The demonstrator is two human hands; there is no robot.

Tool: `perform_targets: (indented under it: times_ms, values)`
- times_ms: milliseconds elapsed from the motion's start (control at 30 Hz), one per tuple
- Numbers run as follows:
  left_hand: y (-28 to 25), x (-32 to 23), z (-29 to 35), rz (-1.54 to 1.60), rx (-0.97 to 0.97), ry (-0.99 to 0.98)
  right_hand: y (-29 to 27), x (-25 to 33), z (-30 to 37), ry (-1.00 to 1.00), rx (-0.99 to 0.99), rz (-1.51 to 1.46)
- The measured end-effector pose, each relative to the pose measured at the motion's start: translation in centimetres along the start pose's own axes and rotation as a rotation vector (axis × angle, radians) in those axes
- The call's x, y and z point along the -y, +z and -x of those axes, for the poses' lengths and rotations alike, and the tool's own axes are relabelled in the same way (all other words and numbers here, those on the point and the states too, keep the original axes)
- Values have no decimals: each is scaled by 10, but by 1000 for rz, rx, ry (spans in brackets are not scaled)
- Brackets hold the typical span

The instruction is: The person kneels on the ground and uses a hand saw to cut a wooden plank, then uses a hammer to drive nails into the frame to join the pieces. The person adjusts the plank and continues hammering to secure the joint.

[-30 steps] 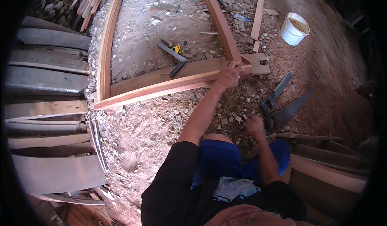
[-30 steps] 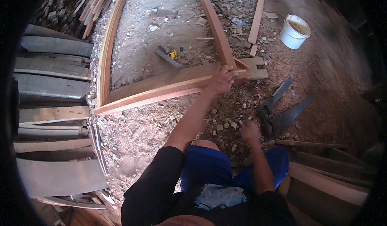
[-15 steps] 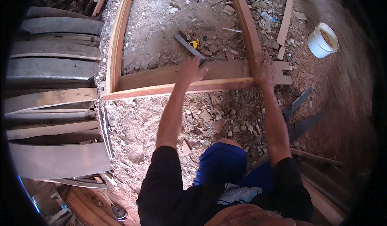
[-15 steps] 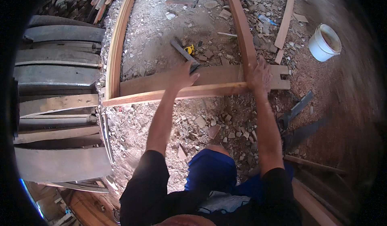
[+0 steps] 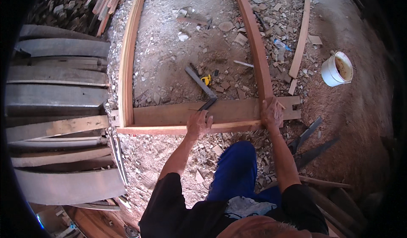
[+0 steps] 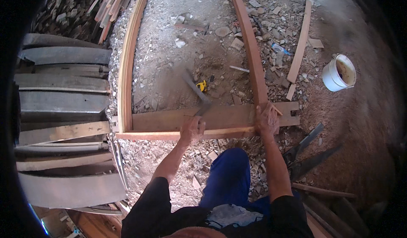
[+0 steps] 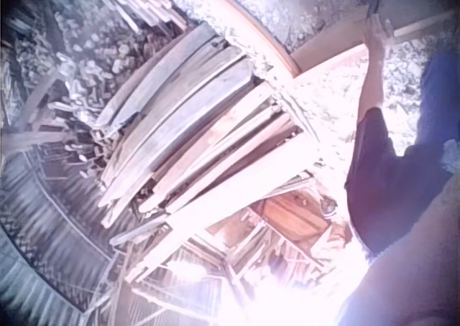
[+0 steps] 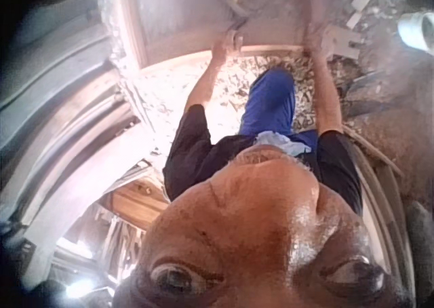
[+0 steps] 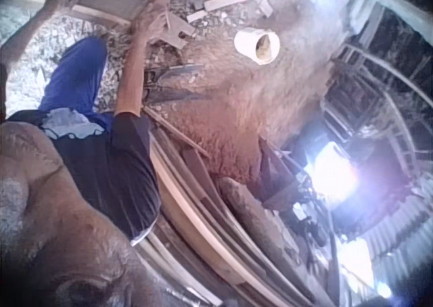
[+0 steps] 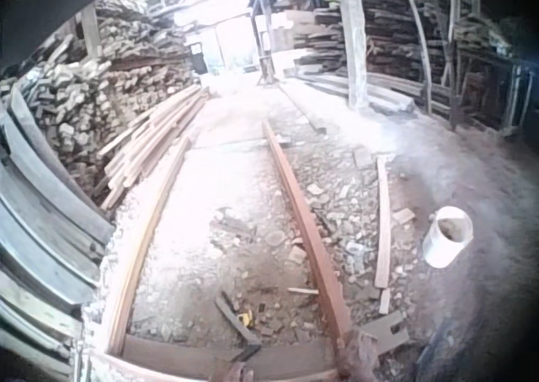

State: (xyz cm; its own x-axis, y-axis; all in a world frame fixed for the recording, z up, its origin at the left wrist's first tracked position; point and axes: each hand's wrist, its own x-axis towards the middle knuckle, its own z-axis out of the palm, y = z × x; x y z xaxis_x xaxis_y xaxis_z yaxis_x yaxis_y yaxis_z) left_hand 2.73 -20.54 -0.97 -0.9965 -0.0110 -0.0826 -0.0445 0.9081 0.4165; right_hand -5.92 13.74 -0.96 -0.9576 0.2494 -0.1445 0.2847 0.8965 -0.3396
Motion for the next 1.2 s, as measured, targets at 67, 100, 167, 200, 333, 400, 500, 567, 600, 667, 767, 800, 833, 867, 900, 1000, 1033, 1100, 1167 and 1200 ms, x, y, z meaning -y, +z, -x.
perform_targets:
  times_ms: [67,100,167,200,333,400,500,567,600,667,767,800,833,867,900,1000,1033,1100,1167,1200]
  values:
    - [2,12,2,-7,39,2,5,-2,-4,30,52,123]
    - [6,17,0,1,77,-23,14,-2,-6,28,93,180]
    - [16,23,3,-3,186,-116,36,-32,-16,2,189,102]
    - [18,26,-3,-8,241,-166,45,-50,-18,-21,227,90]
    - [-26,1,-17,4,324,-196,27,-21,-14,-42,135,176]
    - [-22,1,-1,74,321,-232,11,-4,-4,41,134,133]
    - [-24,11,-4,97,290,-247,-6,34,6,76,167,83]
    - [-19,8,-3,133,261,-244,4,12,3,-9,80,26]
    - [-22,2,-6,113,303,-250,11,0,1,-16,14,79]
    - [-33,-5,-22,57,394,-251,-10,27,3,112,220,36]
    - [1,3,-17,55,229,-178,22,-10,-22,64,271,86]
    - [8,6,-12,73,145,-163,19,-25,-20,-17,223,49]
    - [8,10,-6,66,99,-167,3,15,-14,109,202,132]
    - [8,9,-11,57,131,-208,8,8,-20,112,215,183]
    - [1,3,-18,-43,182,-217,3,15,-21,131,223,140]
    - [-9,-3,-24,-68,345,-242,-1,9,-11,111,123,124]
    - [-10,-1,-22,-99,408,-262,-5,13,-6,126,122,95]
    - [-4,-3,-26,-134,402,-219,-14,13,-18,136,110,52]
    - [-17,-6,-26,-191,510,-239,-20,20,-9,147,140,25]
    - [-10,-6,-28,-184,506,-243,-23,21,-18,156,157,10]
